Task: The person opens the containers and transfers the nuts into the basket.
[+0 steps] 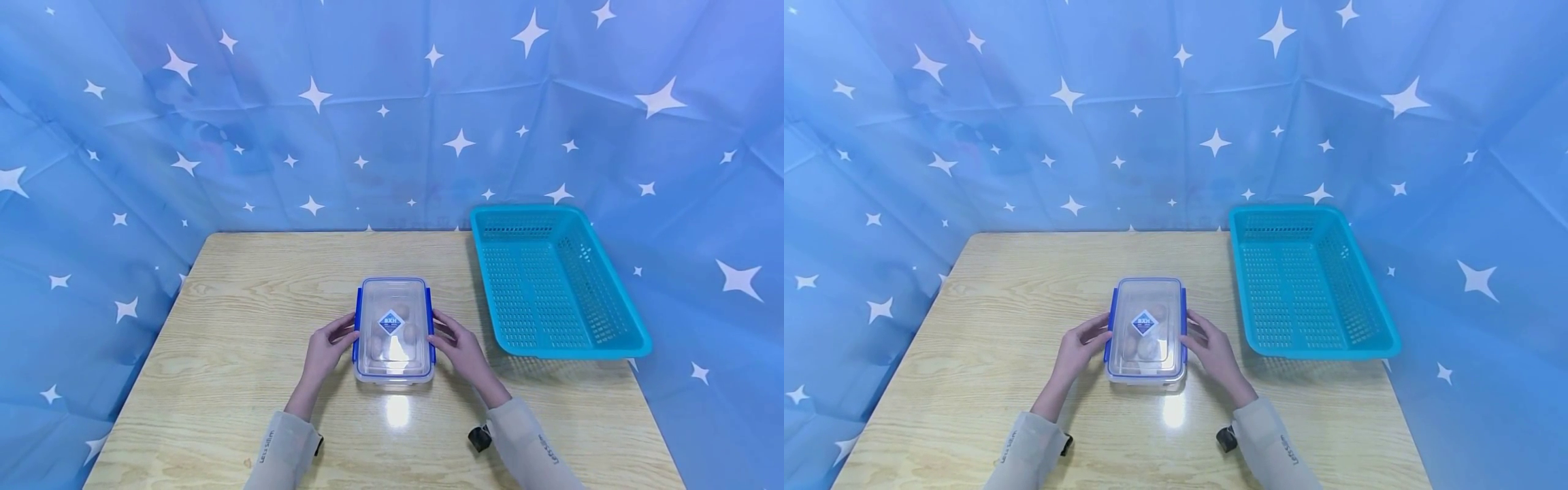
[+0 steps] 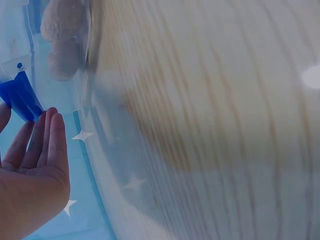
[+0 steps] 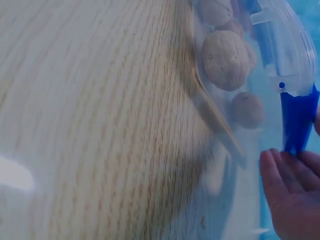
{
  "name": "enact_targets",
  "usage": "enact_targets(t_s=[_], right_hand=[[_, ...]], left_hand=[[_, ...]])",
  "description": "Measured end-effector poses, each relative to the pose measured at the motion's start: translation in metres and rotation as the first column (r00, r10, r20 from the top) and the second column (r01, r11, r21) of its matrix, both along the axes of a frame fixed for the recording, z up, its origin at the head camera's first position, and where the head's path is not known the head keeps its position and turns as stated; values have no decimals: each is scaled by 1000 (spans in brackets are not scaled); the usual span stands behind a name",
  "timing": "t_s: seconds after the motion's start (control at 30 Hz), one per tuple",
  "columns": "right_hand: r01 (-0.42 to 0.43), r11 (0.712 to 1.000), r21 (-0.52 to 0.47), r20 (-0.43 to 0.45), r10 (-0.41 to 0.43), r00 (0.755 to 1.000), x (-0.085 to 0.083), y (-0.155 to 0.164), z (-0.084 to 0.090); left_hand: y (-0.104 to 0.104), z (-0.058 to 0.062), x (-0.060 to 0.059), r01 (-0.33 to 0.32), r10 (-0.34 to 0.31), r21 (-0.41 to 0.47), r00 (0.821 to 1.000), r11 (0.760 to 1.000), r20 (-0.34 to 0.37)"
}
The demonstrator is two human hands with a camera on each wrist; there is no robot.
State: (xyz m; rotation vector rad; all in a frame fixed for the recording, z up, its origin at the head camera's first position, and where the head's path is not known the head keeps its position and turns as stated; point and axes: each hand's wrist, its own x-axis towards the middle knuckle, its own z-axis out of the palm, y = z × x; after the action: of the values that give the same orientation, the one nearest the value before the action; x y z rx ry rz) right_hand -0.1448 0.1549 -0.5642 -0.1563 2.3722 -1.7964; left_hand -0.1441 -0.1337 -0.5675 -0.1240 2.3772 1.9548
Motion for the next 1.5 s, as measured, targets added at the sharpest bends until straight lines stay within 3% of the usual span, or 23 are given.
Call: enact_targets(t_s=[0.17, 0.37, 0.63, 0.97, 1.2, 1.5], right_hand=[[20, 1000, 15, 63, -21, 998, 0, -1, 3], [26, 1000, 2, 97, -26, 995, 2, -4, 19], [29, 997, -74, 92, -23, 995, -3, 0, -2], [47, 991, -126, 137, -30, 990, -4, -1, -3], [44, 990, -131, 146, -24, 989, -5, 0, -3], [45, 988, -149, 162, -21, 987, -4, 0, -3]], left_hand=[[0, 0, -1, -16, 16, 1, 1000, 1000, 21], [1, 0, -1, -21, 20, 22, 999, 1000, 34], [1, 2, -1, -25, 17, 86, 996, 996, 88], [0, 0, 0, -20, 7, 145, 996, 989, 85], [2, 15, 3, -17, -4, 162, 992, 987, 129], [0, -3, -1, -28, 11, 153, 993, 988, 114]])
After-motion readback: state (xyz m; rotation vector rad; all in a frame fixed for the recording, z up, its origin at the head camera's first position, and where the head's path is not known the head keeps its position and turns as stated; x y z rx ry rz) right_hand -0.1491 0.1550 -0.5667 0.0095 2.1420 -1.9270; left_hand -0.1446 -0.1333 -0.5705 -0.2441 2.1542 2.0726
